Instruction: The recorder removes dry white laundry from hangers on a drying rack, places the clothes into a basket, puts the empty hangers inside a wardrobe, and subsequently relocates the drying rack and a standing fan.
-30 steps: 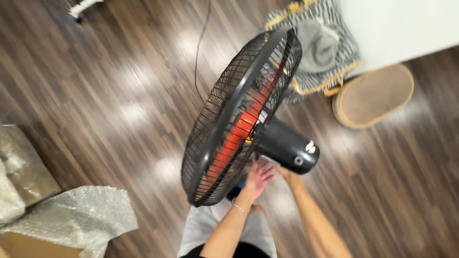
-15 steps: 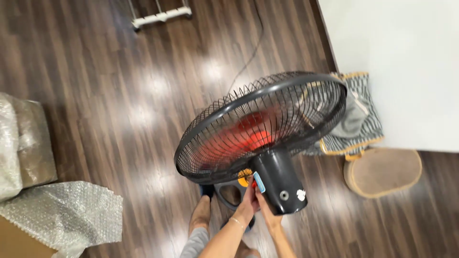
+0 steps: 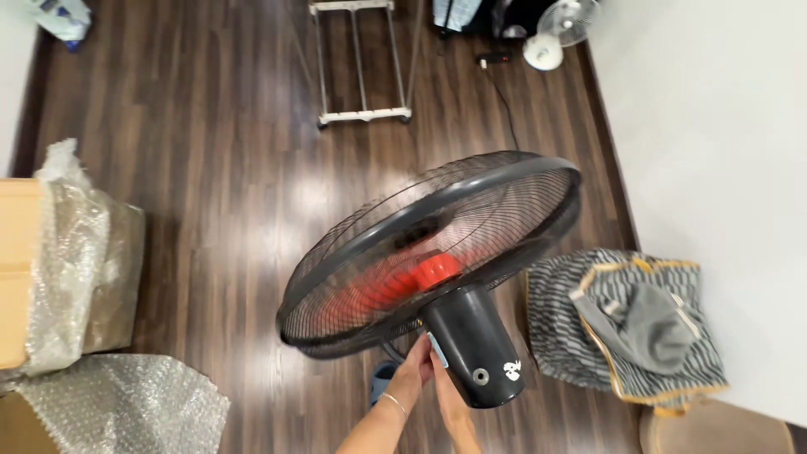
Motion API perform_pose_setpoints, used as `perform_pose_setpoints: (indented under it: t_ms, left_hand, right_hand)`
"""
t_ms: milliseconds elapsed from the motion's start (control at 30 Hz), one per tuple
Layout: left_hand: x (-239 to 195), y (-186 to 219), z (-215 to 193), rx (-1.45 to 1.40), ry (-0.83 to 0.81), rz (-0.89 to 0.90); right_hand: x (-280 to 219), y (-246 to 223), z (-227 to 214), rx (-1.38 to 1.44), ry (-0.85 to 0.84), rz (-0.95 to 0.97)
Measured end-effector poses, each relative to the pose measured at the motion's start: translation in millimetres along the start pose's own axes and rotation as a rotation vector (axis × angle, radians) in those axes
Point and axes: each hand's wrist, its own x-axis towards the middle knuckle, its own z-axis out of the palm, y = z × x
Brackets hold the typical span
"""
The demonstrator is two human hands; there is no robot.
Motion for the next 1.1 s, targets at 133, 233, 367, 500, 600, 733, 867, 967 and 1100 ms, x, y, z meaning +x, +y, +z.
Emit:
perform_pose_setpoints:
  t_ms: [133, 233, 367, 500, 600, 733, 867, 967, 1100]
  left_hand:
    - [-1.5, 70.3, 11.1, -0.022, -0.05, 0.084]
    - [-6.4, 105.4, -0.8, -0.02, -0.034, 0.082]
    - [-5.2, 150.4, -13.1, 0.044, -0.046, 0.168]
    - [-15.7, 170.0, -9.5, 0.027, -0.053, 0.158]
    - [1.9, 189.4, -5.9, -0.01, -0.013, 0.145]
    - [-6.5, 166.7, -29.6, -0.015, 0.056, 0.134]
    - [1.7, 204.0, 9.6, 0.017, -0.032, 0.127]
    - [-22.7, 205.9, 39.4, 0.01, -0.081, 0.101]
    - [-22.0, 214.2, 34.1, 0.011, -0.049, 0.126]
  right_hand:
    - [76.7, 18.2, 71.4, 0.072, -0.052, 0.038]
    - [104.5, 48.4, 107.6, 0.151, -0.109, 0.092]
    - [120.5, 50.8, 148.7, 0.125, -0.112, 0.169]
    - [123.9, 38.0, 180.5, -0.066, 0.073, 0.209]
    - [138.0, 23.2, 195.7, -0.153, 0.18, 0.152]
    - [127.5, 30.9, 191.3, -0.131, 0.221, -0.034]
    - [158.4, -1.6, 206.7, -0.005, 0.151, 0.004]
    - [166.8, -22.1, 216.5, -0.289, 0.251, -0.037]
    - [171.2, -22.3, 223.5, -0.477, 0.246, -0.184]
